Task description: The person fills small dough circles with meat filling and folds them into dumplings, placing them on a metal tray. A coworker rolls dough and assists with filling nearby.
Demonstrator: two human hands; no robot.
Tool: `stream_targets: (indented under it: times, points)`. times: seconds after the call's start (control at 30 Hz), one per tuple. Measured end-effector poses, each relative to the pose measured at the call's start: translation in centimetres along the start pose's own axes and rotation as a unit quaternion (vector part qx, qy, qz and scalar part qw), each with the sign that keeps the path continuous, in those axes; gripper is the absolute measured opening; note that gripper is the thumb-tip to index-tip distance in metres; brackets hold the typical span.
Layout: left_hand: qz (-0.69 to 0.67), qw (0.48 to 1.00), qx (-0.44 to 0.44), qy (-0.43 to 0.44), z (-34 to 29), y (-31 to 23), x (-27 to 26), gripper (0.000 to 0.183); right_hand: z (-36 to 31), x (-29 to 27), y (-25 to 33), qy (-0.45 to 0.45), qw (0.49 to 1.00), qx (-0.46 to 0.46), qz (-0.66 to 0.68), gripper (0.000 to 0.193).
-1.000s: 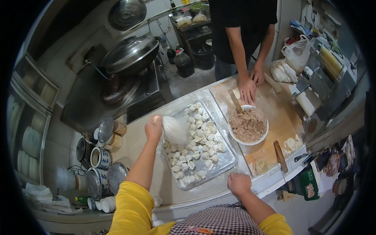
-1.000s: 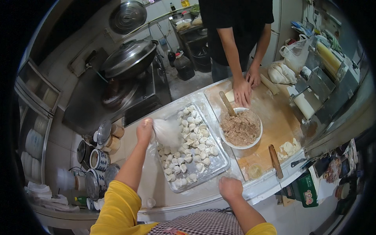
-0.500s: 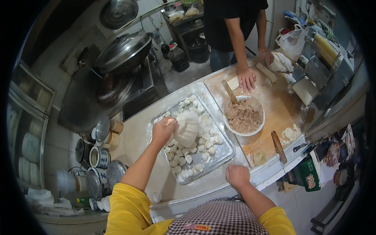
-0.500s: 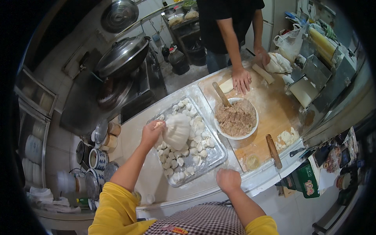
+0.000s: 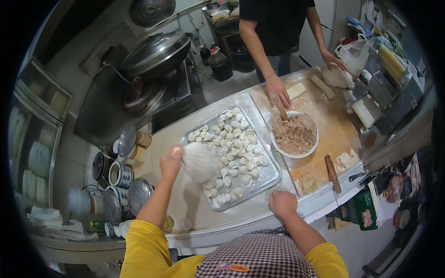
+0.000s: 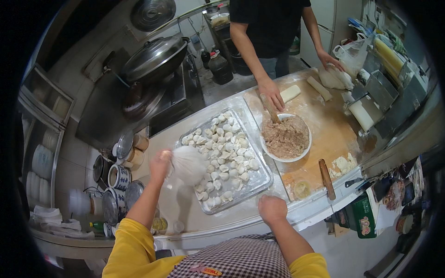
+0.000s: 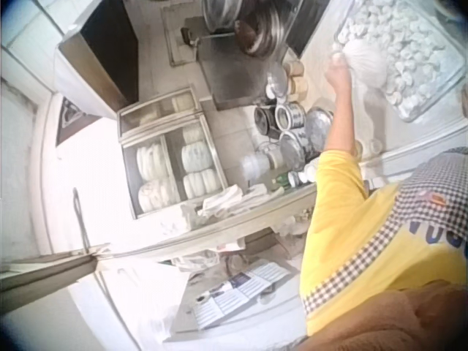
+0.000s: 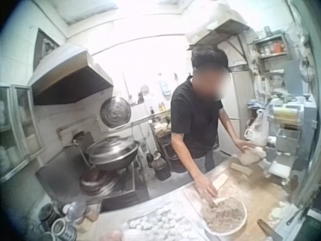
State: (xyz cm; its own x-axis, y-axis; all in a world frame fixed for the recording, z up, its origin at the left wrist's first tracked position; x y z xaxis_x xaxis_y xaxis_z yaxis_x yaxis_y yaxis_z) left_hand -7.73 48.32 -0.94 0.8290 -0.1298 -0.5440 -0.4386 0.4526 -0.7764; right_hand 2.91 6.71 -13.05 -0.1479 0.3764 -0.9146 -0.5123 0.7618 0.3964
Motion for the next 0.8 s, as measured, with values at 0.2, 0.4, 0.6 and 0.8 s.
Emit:
stream_targets:
  times: [0.2,0.4,0.6,0.8]
  points:
    - [0.005,0.999,0.005,-0.034,2.4,3.3,-5.8,0.021,0.2,0.0,0.6,0.050,0.998,0.010,-0.022,0.031]
    - [0.163,0.985,0.043,-0.044,1.7,6.0,-7.1,0.023,-1.4,9.8,-0.1,0.239,0.912,0.203,0.264,0.030]
    - [0.393,0.904,0.167,0.024,1.3,5.3,-4.2,0.033,-1.7,13.6,2.8,0.261,0.585,0.564,0.522,0.035]
    - [0.286,0.897,0.303,0.146,-2.5,4.5,7.6,0.057,1.4,13.6,2.8,0.217,0.676,0.469,0.525,0.033]
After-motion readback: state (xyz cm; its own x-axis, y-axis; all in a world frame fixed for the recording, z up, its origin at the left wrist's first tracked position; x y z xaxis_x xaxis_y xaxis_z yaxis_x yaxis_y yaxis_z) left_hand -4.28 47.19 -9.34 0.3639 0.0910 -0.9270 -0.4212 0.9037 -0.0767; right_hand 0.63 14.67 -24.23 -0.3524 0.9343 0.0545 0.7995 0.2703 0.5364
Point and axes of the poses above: each hand's wrist, its own z-axis towards the middle knuckle, its own x-axis out of the palm, y = z × x, the point moved 7 cm from there along z, towards the middle knuckle, and after that the axes turned 15 degrees about -y, right-handed, at the moved point
